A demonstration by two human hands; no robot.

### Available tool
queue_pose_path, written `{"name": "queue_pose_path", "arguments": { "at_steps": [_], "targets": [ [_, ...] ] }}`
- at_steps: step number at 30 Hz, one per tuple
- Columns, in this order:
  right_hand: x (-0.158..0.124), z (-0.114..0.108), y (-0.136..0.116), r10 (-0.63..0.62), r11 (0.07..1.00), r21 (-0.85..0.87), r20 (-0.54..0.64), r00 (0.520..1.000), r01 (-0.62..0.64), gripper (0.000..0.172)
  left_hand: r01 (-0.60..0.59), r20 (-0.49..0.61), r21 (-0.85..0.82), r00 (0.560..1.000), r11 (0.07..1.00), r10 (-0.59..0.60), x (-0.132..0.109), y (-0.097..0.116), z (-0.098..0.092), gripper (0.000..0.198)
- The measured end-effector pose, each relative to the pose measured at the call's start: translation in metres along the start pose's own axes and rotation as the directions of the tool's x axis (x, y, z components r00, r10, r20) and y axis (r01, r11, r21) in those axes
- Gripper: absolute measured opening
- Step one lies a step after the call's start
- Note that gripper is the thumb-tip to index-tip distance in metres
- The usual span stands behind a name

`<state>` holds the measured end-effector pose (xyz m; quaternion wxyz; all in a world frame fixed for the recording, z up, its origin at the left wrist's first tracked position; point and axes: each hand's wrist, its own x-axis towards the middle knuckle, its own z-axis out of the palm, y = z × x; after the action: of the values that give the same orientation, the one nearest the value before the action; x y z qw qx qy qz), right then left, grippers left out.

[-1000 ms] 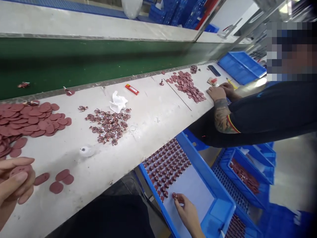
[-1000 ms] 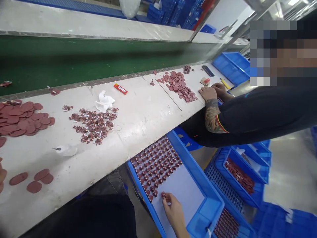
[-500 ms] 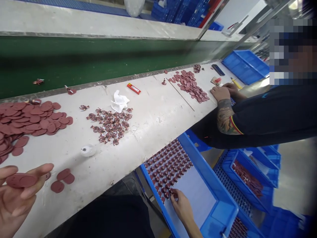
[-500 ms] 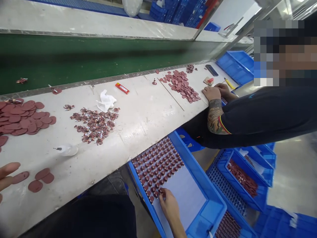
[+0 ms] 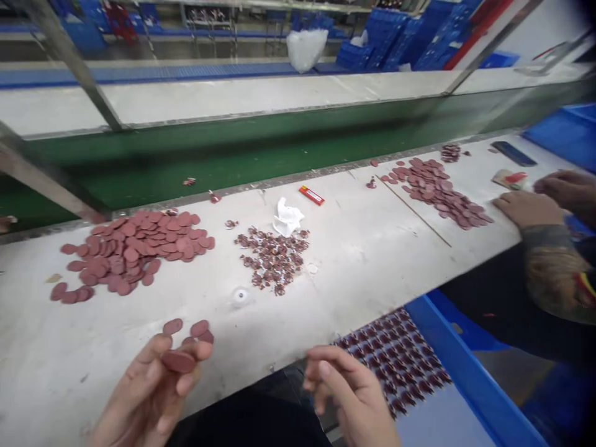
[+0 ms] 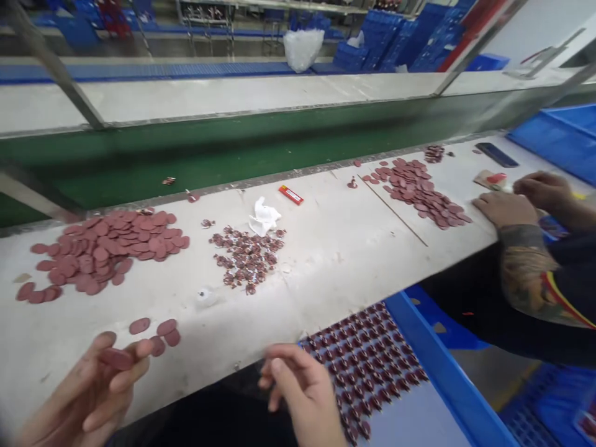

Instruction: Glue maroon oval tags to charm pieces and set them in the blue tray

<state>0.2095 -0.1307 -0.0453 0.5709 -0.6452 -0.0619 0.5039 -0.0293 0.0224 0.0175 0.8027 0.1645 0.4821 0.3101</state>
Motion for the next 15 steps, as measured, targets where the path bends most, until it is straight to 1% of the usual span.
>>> {"name": "queue_pose_path", "arguments": {
  "at_steps": [1, 2, 4, 5, 6, 7, 8, 11, 13, 15],
  "targets": [
    [0.005, 0.026, -0.002, 0.063, 0.992, 0.100, 0.127, 0.990, -0.076, 0.045, 0.001, 0.000, -0.045, 1.000, 0.999, -0.001, -0.002, 0.000, 0.003, 0.031],
    [0.012, 0.050, -0.003, 0.132, 0.968, 0.175, 0.259, 0.957, -0.181, 0.050, 0.001, 0.009, -0.079, 1.000, 0.997, -0.001, -0.003, 0.000, 0.004, 0.031],
    [0.027, 0.088, -0.001, 0.235, 0.882, 0.258, 0.485, 0.842, -0.395, 0.065, -0.016, 0.050, -0.111, 0.998, 0.994, 0.022, -0.006, -0.001, 0.001, 0.031],
    [0.035, 0.103, 0.001, 0.255, 0.832, 0.286, 0.564, 0.786, -0.476, 0.073, -0.017, 0.076, -0.129, 0.997, 0.991, 0.027, -0.007, -0.002, -0.002, 0.030],
    [0.044, 0.115, 0.002, 0.254, 0.783, 0.319, 0.619, 0.743, -0.534, 0.077, -0.011, 0.104, -0.149, 0.994, 0.989, 0.027, -0.008, -0.003, -0.006, 0.028],
    [0.052, 0.124, 0.004, 0.238, 0.738, 0.358, 0.655, 0.717, -0.572, 0.079, -0.008, 0.132, -0.168, 0.991, 0.986, 0.031, -0.008, -0.005, -0.008, 0.026],
    [0.059, 0.130, 0.005, 0.215, 0.695, 0.401, 0.677, 0.704, -0.597, 0.077, -0.007, 0.159, -0.185, 0.987, 0.983, 0.037, -0.007, -0.007, -0.011, 0.024],
    [0.074, 0.141, 0.006, 0.155, 0.587, 0.495, 0.708, 0.689, -0.641, 0.059, -0.012, 0.222, -0.221, 0.973, 0.975, 0.062, -0.003, -0.012, -0.015, 0.018],
    [0.075, 0.143, 0.002, 0.134, 0.552, 0.513, 0.723, 0.678, -0.657, 0.046, -0.017, 0.244, -0.228, 0.967, 0.974, 0.074, 0.000, -0.015, -0.015, 0.017],
    [0.068, 0.140, -0.005, 0.123, 0.552, 0.508, 0.735, 0.667, -0.661, 0.041, -0.017, 0.252, -0.219, 0.965, 0.976, 0.073, 0.004, -0.017, -0.014, 0.017]
  ]
}}
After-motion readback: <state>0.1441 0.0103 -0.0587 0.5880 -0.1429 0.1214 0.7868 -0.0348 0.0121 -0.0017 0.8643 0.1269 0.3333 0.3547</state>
